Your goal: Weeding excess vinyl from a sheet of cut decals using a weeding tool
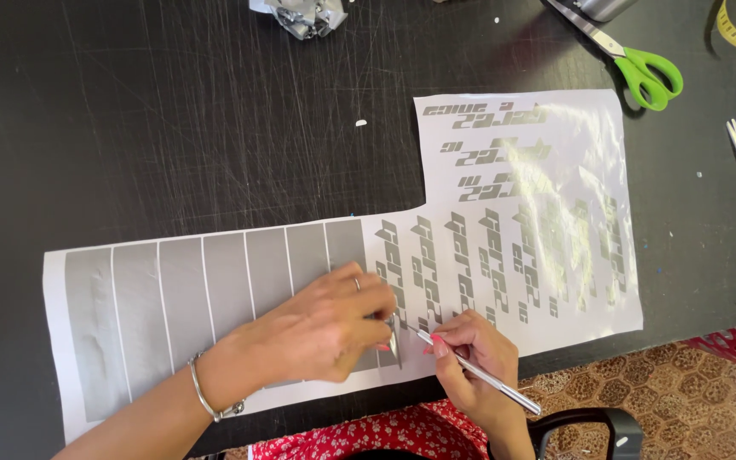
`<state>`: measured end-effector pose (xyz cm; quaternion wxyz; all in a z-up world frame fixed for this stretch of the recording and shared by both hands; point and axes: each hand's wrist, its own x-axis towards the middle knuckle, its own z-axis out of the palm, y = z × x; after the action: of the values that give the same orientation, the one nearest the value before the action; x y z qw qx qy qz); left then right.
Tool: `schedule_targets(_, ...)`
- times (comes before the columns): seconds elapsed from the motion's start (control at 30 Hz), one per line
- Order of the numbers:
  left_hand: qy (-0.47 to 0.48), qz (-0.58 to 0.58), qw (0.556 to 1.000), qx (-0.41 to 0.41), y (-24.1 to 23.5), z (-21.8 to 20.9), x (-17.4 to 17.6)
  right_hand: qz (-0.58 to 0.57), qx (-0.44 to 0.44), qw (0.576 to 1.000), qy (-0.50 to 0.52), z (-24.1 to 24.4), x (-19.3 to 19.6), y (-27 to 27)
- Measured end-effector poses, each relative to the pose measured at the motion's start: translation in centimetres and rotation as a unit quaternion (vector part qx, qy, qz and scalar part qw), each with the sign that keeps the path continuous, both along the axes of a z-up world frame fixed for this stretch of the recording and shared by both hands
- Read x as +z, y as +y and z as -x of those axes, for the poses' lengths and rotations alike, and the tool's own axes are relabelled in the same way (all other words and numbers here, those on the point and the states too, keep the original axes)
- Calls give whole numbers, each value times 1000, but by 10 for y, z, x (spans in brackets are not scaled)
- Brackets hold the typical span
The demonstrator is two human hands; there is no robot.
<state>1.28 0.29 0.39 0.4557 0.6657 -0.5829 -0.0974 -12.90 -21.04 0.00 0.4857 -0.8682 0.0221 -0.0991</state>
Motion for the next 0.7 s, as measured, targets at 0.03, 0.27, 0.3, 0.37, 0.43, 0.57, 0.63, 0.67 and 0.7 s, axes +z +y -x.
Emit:
schedule_targets(0.03, -32, 7, 999, 3, -1, 3, 0, -13, 1, 1000, 4, 0, 1, 0)
schedule_targets(0.27, -147, 10, 989, 27, -3, 12, 0, -86, 36, 995, -22, -1, -2, -3)
schedule_targets(0.3, -147, 9, 989, 27, -2, 12, -1, -87, 35, 995, -22, -3, 2, -2)
schedule_targets(0.37, -122, 12, 992, 17, -2, 11, -4, 7, 19, 1000, 23, -5, 10, -1)
schedule_targets(0.43, -125, 14, 992, 13, -2, 11, -6, 33, 43, 998, 13, -1, -3, -9)
schedule_targets(0.57, -156, 9, 988, 16, -2, 13, -10, 67, 59, 996, -26, -14, 8, 5)
schedule_targets(0.63, -168, 14, 985, 23, -3, 14, -9, 70, 56, 996, -25, -14, 9, 7)
schedule_targets(0.67, -180, 19, 983, 29, -3, 14, -8, 74, 53, 996, -24, -14, 9, 7)
schedule_targets(0.7, -179, 18, 983, 29, -4, 12, -3, 73, 53, 996, -23, -14, 8, 6)
